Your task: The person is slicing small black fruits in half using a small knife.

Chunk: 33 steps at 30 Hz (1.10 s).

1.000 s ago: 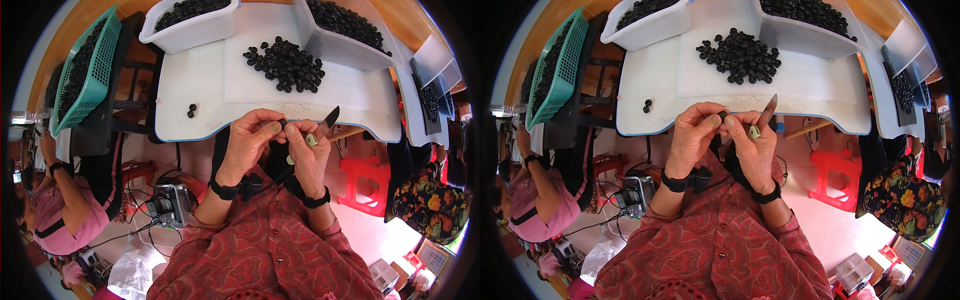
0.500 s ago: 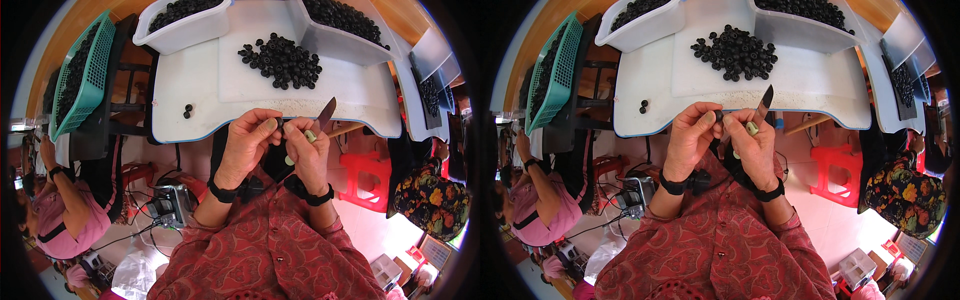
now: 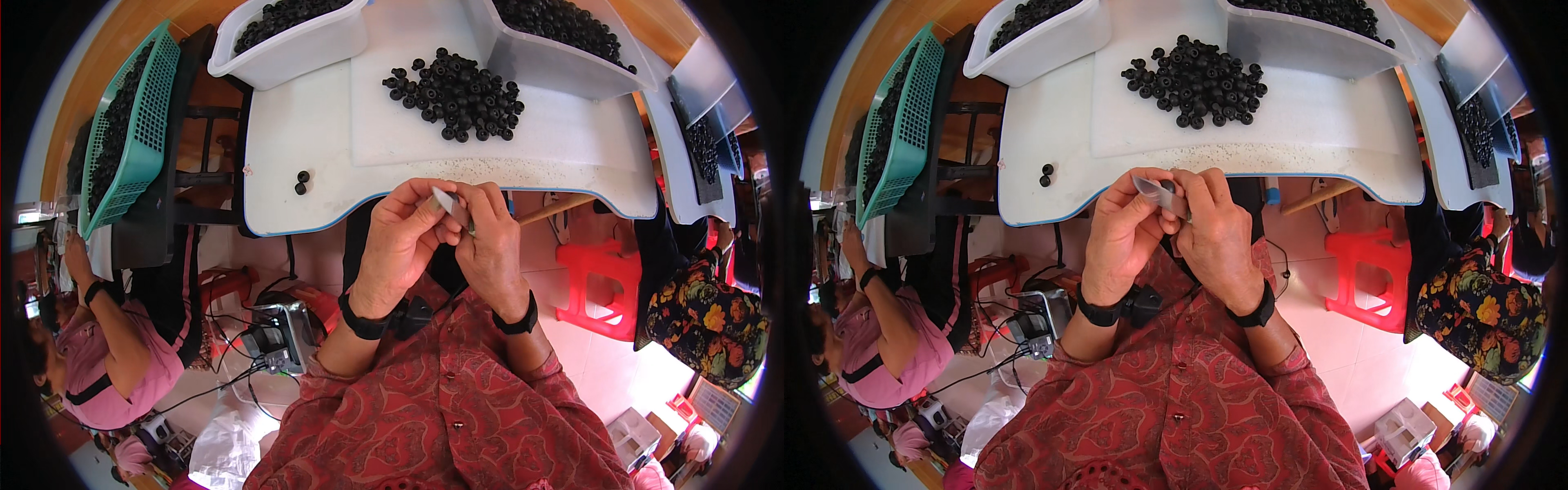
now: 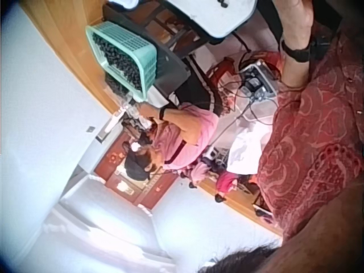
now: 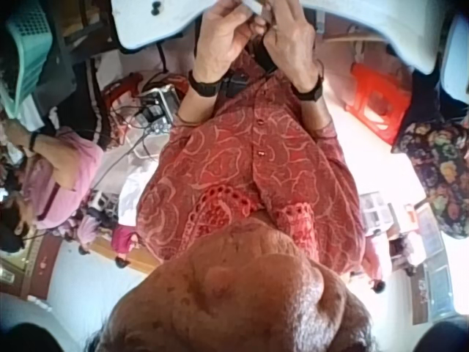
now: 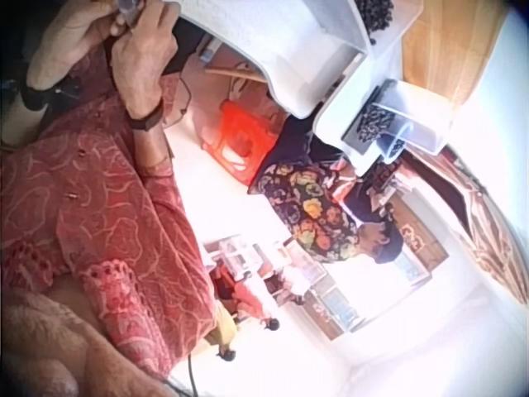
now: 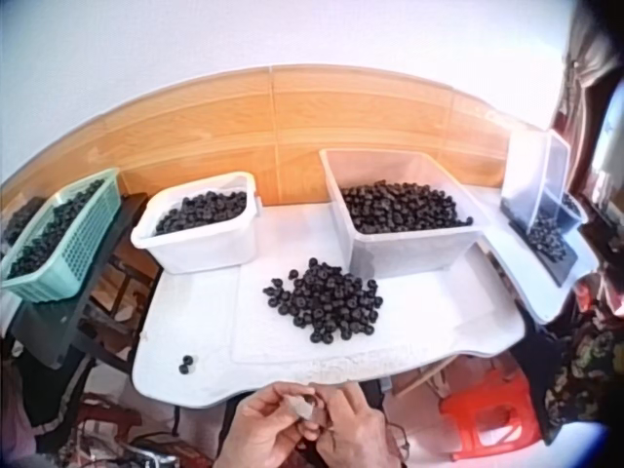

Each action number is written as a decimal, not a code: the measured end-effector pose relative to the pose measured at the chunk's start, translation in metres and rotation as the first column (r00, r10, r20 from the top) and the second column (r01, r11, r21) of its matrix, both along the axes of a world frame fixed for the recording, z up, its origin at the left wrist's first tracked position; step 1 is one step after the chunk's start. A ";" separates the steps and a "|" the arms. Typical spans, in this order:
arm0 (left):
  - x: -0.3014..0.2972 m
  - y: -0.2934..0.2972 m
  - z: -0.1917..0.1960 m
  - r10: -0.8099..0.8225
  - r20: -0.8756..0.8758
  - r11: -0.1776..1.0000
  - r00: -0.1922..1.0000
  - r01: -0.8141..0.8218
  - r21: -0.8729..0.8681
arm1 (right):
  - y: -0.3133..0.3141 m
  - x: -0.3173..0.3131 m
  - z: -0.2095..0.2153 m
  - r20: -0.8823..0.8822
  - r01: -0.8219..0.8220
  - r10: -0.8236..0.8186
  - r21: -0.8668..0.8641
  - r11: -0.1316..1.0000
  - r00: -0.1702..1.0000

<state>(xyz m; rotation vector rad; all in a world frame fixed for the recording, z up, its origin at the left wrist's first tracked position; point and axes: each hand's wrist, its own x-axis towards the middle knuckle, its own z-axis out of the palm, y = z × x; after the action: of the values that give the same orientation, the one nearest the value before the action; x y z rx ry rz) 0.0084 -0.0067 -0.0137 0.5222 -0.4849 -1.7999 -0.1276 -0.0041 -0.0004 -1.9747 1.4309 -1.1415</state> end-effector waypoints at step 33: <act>0.005 0.004 -0.006 0.000 0.040 0.998 0.999 0.003 -0.068 | 0.001 0.001 0.001 -0.195 0.034 -0.042 -0.047 0.998 0.980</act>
<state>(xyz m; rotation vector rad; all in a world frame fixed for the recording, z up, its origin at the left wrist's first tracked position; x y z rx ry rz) 0.0129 -0.0028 -0.0202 0.5111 -0.5719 -1.7711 -0.1268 -0.0032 0.0010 -2.1493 1.5595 -1.0254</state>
